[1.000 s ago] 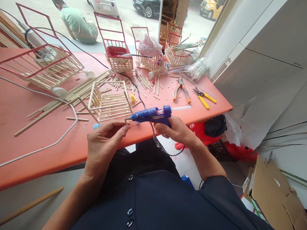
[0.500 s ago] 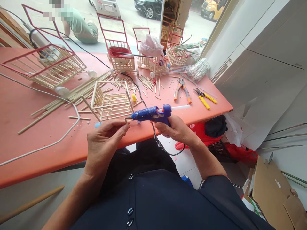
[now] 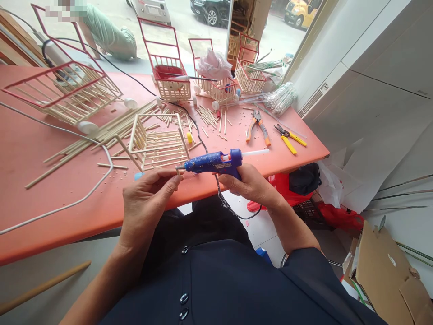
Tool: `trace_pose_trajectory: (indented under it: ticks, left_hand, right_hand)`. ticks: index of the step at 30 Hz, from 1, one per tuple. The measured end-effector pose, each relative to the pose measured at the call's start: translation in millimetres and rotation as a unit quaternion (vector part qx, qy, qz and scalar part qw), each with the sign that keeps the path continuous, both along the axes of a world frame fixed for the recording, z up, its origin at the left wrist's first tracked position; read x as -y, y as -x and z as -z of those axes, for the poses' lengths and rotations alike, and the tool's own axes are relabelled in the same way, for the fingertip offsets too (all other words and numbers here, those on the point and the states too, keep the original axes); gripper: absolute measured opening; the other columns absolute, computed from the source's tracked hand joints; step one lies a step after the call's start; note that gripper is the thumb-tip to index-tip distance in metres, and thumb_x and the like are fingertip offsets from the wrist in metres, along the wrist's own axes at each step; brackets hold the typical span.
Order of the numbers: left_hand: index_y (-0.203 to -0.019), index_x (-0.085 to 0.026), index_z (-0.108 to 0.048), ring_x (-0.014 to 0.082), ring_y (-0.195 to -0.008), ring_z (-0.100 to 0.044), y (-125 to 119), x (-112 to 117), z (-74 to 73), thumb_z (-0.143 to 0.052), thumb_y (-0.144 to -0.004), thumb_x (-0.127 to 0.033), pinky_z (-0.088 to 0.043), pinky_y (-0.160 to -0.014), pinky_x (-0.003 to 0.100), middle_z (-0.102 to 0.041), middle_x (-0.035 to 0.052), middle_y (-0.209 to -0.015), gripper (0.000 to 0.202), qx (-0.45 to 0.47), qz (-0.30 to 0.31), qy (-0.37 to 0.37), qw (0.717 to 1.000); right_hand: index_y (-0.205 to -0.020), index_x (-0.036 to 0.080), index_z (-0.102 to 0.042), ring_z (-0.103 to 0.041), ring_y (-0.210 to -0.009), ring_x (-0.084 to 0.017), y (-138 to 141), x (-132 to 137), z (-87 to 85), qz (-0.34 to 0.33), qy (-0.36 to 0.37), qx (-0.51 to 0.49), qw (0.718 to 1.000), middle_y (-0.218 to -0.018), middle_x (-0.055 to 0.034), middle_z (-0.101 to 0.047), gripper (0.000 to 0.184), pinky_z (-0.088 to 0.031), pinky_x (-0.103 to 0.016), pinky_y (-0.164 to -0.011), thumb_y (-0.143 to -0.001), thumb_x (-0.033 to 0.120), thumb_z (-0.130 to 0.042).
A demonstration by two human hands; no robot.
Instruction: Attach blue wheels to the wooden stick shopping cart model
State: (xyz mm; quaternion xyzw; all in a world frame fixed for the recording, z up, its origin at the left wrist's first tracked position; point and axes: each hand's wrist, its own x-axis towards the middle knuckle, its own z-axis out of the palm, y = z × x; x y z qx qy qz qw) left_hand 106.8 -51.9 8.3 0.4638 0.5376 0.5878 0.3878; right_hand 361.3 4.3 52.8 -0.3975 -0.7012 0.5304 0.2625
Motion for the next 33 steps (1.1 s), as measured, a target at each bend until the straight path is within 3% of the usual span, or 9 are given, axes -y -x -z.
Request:
trace_pose_trajectory:
  ticks: [4,11,15,22,28,33]
  left_hand:
    - [-0.099,-0.022,-0.087,0.0217,-0.092,-0.078,1,1,4.0,-0.084,-0.092,-0.038,-0.058,-0.083,0.031,-0.087,0.0062,-0.101,0.018,-0.002,-0.001,-0.005,1.0]
    - [-0.101,-0.024,-0.087,0.0219,-0.093,-0.077,4,0,11.1,-0.082,-0.095,-0.037,-0.056,-0.083,0.032,-0.086,0.0065,-0.104,0.016,-0.017,0.006,-0.02,1.0]
    - [-0.101,-0.023,-0.088,0.0208,-0.09,-0.076,3,1,9.0,-0.083,-0.094,-0.036,-0.055,-0.079,0.03,-0.086,0.0063,-0.101,0.015,-0.002,0.002,-0.015,1.0]
    - [-0.096,-0.022,-0.088,0.0165,-0.077,-0.071,1,1,5.2,-0.086,-0.091,-0.034,-0.054,-0.071,0.026,-0.083,0.0046,-0.088,0.013,0.048,0.0,-0.01,0.999]
    - [-0.095,-0.023,-0.088,0.0194,-0.086,-0.077,3,2,7.7,-0.087,-0.091,-0.033,-0.059,-0.081,0.029,-0.084,0.0047,-0.093,0.011,0.022,0.002,-0.019,1.0]
    - [-0.091,-0.025,-0.087,0.0167,-0.088,-0.074,5,4,6.8,-0.086,-0.092,-0.028,-0.057,-0.08,0.026,-0.081,0.0029,-0.094,0.003,-0.005,-0.001,-0.07,0.998]
  right_hand:
    - [-0.099,0.017,-0.067,-0.045,-0.053,-0.009,1,0,-0.3,0.009,-0.012,0.011,1.0,-0.065,0.0044,-0.051,0.065,-0.039,-0.024,-0.049,-0.097,0.081,-0.07]
    - [-0.083,0.019,-0.059,-0.044,-0.053,-0.009,4,-1,-1.4,0.011,-0.02,0.014,1.0,-0.063,0.0039,-0.049,0.065,-0.037,-0.024,-0.05,-0.097,0.082,-0.069]
    - [-0.092,0.017,-0.063,-0.045,-0.055,-0.01,4,-1,-2.1,0.018,-0.024,0.039,0.999,-0.065,0.0032,-0.052,0.067,-0.039,-0.025,-0.051,-0.096,0.084,-0.068]
    - [-0.091,0.017,-0.063,-0.045,-0.055,-0.01,5,0,-3.9,0.006,-0.04,0.048,0.998,-0.064,0.0032,-0.051,0.067,-0.038,-0.025,-0.052,-0.097,0.083,-0.067]
    - [-0.091,0.017,-0.064,-0.045,-0.056,-0.01,8,1,-4.8,0.001,-0.05,0.019,0.999,-0.065,0.0032,-0.052,0.061,-0.038,-0.025,-0.052,-0.099,0.078,-0.069]
    - [-0.082,0.019,-0.059,-0.044,-0.057,-0.01,9,0,-6.5,0.024,-0.057,0.029,0.998,-0.063,0.0033,-0.05,0.061,-0.037,-0.025,-0.052,-0.099,0.077,-0.07]
